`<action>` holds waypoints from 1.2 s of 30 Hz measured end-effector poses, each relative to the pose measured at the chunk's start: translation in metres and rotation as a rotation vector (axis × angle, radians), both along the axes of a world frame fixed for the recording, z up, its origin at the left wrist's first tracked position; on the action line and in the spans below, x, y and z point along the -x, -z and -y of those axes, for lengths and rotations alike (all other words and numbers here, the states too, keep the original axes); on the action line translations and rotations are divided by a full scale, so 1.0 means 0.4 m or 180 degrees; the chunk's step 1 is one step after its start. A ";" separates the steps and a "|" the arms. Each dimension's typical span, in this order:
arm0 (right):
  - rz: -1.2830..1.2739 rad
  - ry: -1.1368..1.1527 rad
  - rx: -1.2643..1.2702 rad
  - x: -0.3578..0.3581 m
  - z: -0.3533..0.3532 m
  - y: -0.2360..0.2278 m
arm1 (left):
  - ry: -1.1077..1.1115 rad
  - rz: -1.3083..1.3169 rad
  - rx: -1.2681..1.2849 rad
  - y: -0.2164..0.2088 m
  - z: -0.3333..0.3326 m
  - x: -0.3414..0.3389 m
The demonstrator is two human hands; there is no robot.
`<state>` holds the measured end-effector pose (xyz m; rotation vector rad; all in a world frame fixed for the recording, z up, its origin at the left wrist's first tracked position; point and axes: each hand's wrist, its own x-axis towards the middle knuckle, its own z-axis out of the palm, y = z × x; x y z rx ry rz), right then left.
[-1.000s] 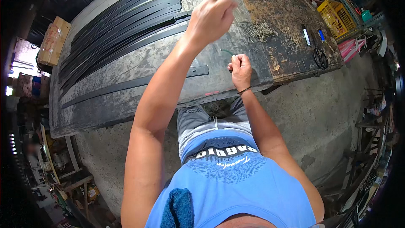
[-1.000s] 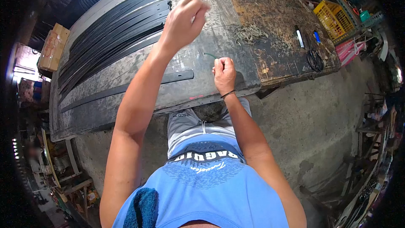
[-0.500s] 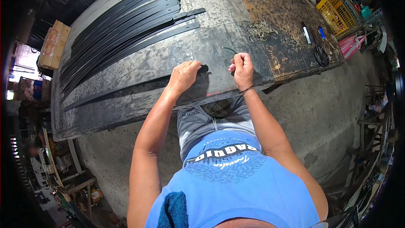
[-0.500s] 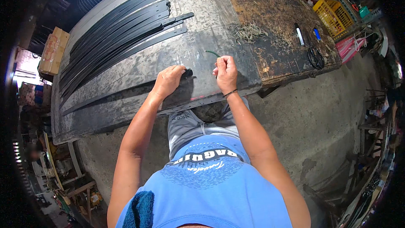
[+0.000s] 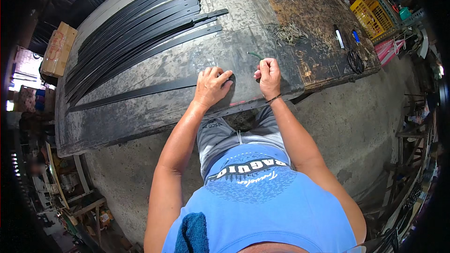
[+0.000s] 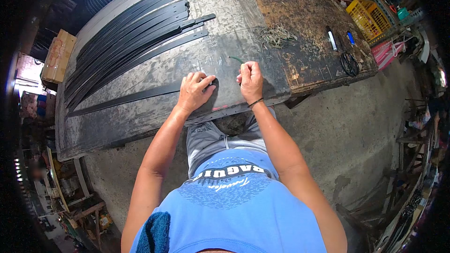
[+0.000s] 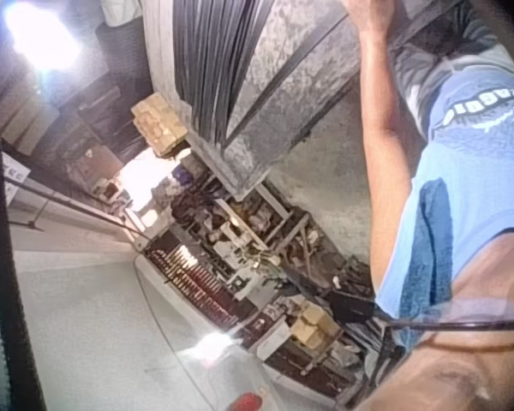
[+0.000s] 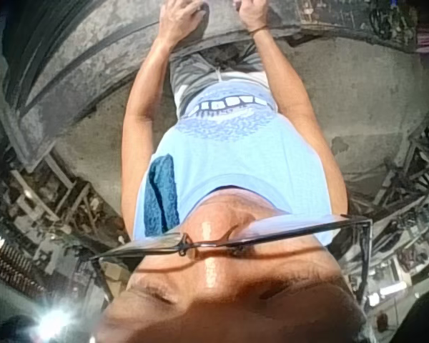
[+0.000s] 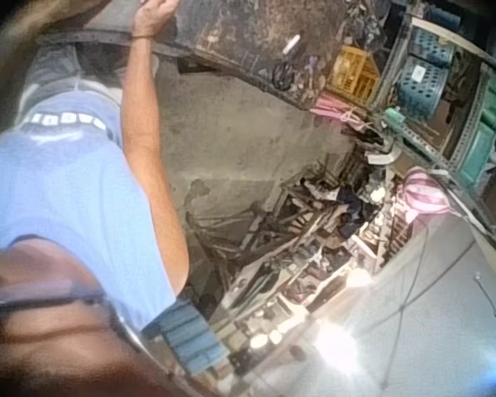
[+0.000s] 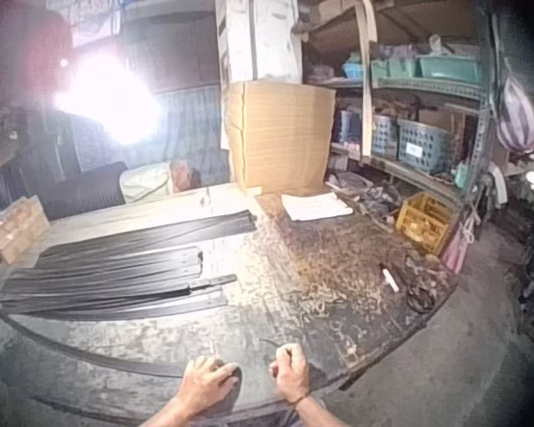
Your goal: The recorder assembles long black leather-like straps by attaching green wire loops and trimming edges with scissors.
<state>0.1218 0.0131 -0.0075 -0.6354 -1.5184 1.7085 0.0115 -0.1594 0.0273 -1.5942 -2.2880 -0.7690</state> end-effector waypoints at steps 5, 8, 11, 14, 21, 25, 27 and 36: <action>0.0062 0.0046 -0.0138 -0.002 0.010 -0.003 | 0.0005 -0.0423 -0.0114 0.038 -0.014 -0.009; 0.0222 -0.0009 -0.0268 -0.009 0.011 -0.004 | 0.0059 -0.0412 -0.0340 0.045 -0.018 -0.006; 0.0245 -0.0025 -0.0983 -0.010 0.012 0.004 | 0.0040 -0.0294 -0.0341 0.047 -0.017 -0.006; 0.0346 -0.0113 -0.1362 -0.012 0.027 -0.013 | 0.0001 -0.0164 -0.0452 0.049 -0.018 -0.005; 0.0447 -0.0310 -0.1608 -0.016 0.037 -0.033 | 0.0070 0.0089 -0.0559 0.042 -0.014 -0.007; 0.0380 0.0000 -0.1220 -0.011 0.024 -0.019 | -0.0045 0.0063 -0.0229 0.013 -0.024 -0.018; 0.0372 0.0032 -0.1202 -0.012 0.023 -0.017 | -0.0031 -0.0044 -0.0018 0.018 -0.026 -0.019; 0.0482 -0.0173 -0.1473 -0.017 0.032 -0.028 | 0.0015 -0.0319 0.0053 0.050 -0.018 -0.018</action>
